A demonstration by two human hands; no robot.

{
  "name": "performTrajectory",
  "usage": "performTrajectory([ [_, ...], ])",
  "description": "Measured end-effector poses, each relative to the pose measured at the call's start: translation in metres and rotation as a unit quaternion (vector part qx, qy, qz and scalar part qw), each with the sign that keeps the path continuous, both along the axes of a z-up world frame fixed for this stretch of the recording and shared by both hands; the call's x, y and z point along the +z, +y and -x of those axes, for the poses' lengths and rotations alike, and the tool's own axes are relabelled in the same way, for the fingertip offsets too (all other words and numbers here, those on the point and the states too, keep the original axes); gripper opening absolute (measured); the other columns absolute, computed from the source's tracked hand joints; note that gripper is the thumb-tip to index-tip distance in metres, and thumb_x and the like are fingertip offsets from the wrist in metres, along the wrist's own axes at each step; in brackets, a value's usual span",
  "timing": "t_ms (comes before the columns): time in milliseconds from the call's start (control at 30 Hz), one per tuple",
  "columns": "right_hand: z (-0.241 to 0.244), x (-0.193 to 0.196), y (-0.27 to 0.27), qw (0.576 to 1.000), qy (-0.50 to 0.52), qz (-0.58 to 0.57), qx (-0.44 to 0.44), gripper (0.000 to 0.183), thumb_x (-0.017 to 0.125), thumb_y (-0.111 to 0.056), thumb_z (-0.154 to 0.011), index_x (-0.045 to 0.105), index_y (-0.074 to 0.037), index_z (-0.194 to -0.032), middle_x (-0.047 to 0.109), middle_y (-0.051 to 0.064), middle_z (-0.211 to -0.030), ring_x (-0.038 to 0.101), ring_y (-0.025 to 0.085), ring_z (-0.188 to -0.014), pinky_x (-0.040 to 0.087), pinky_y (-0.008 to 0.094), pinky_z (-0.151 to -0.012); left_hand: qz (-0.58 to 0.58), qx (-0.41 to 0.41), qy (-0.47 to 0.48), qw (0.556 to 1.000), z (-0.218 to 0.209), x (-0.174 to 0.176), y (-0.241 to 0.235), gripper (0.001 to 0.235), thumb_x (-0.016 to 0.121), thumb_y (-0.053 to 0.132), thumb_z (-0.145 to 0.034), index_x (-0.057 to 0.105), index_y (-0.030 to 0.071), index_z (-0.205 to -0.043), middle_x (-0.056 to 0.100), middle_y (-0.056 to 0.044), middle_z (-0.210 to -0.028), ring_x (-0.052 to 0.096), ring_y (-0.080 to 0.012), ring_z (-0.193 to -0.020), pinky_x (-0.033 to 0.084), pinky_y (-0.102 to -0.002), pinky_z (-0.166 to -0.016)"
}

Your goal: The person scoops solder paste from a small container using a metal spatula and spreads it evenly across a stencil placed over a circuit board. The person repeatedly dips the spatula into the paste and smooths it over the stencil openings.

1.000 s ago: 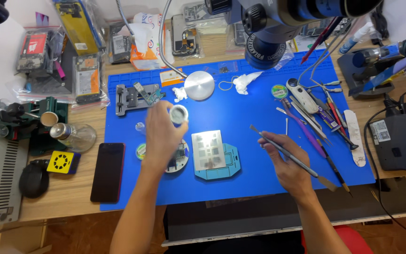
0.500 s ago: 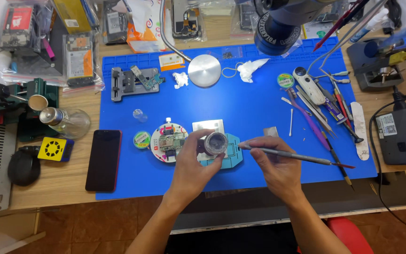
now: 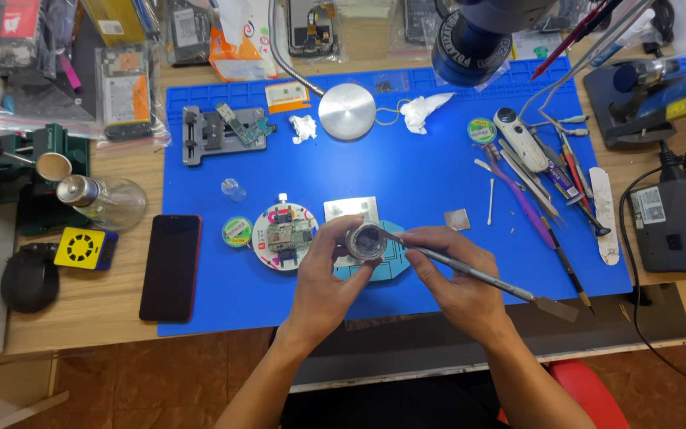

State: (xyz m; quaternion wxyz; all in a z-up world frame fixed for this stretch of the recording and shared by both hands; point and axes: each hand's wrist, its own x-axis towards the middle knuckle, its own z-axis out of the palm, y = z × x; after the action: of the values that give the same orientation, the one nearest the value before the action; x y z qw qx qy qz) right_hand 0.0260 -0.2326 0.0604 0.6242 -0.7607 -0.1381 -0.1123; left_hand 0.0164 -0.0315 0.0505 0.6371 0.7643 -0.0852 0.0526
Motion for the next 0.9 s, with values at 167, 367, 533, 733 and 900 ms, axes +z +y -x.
performTrajectory([
  [167, 0.001, -0.004, 0.000, 1.000, 0.018, -0.023, 0.003, 0.015, 0.077, -0.004, -0.091, 0.079, 0.001, -0.106, 0.081, 0.018, -0.098, 0.080, 0.028, -0.099, 0.063, 0.044, -0.087, -0.005, 0.003, -0.004, 1.000, 0.000, -0.005, 0.000, 0.055, 0.079, 0.003, -0.091, 0.054, 0.008, -0.140, 0.059, -0.020, -0.137, 0.070, -0.0421, -0.114, 0.062, -0.053, -0.091],
  [367, 0.004, -0.003, -0.006, 0.996, 0.061, 0.049, 0.039, 0.019, 0.071, -0.013, -0.097, 0.076, -0.007, -0.113, 0.080, 0.006, -0.110, 0.077, 0.020, -0.110, 0.061, 0.031, -0.095, -0.029, 0.015, -0.017, 0.999, 0.004, -0.001, -0.001, 0.048, 0.079, 0.013, -0.092, 0.058, 0.010, -0.135, 0.066, -0.008, -0.131, 0.068, -0.0200, -0.114, 0.058, -0.031, -0.096],
  [533, 0.004, -0.003, -0.006, 0.995, 0.088, 0.039, 0.039, 0.019, 0.071, -0.013, -0.096, 0.078, -0.008, -0.113, 0.081, 0.005, -0.109, 0.076, 0.019, -0.110, 0.062, 0.030, -0.094, -0.026, 0.024, -0.013, 0.999, 0.004, -0.003, -0.001, 0.049, 0.080, 0.014, -0.091, 0.060, 0.010, -0.135, 0.067, -0.008, -0.130, 0.069, -0.0185, -0.112, 0.059, -0.030, -0.096],
  [733, 0.008, 0.000, -0.004, 0.991, 0.123, 0.028, 0.039, 0.027, 0.072, -0.011, -0.094, 0.073, -0.005, -0.121, 0.082, 0.010, -0.116, 0.080, 0.020, -0.112, 0.064, 0.029, -0.097, -0.027, 0.028, -0.031, 0.999, 0.008, -0.005, 0.000, 0.048, 0.079, 0.011, -0.092, 0.058, 0.011, -0.135, 0.066, -0.008, -0.131, 0.067, -0.0204, -0.115, 0.059, -0.032, -0.095],
  [900, 0.007, 0.017, -0.001, 0.994, -0.029, 0.073, 0.070, 0.018, 0.069, -0.009, -0.097, 0.073, -0.006, -0.114, 0.080, 0.012, -0.115, 0.079, 0.026, -0.111, 0.064, 0.036, -0.099, -0.015, 0.020, -0.033, 0.999, 0.009, 0.000, 0.000, 0.050, 0.077, 0.006, -0.093, 0.055, 0.014, -0.137, 0.064, -0.009, -0.140, 0.067, -0.0224, -0.121, 0.059, -0.032, -0.096],
])
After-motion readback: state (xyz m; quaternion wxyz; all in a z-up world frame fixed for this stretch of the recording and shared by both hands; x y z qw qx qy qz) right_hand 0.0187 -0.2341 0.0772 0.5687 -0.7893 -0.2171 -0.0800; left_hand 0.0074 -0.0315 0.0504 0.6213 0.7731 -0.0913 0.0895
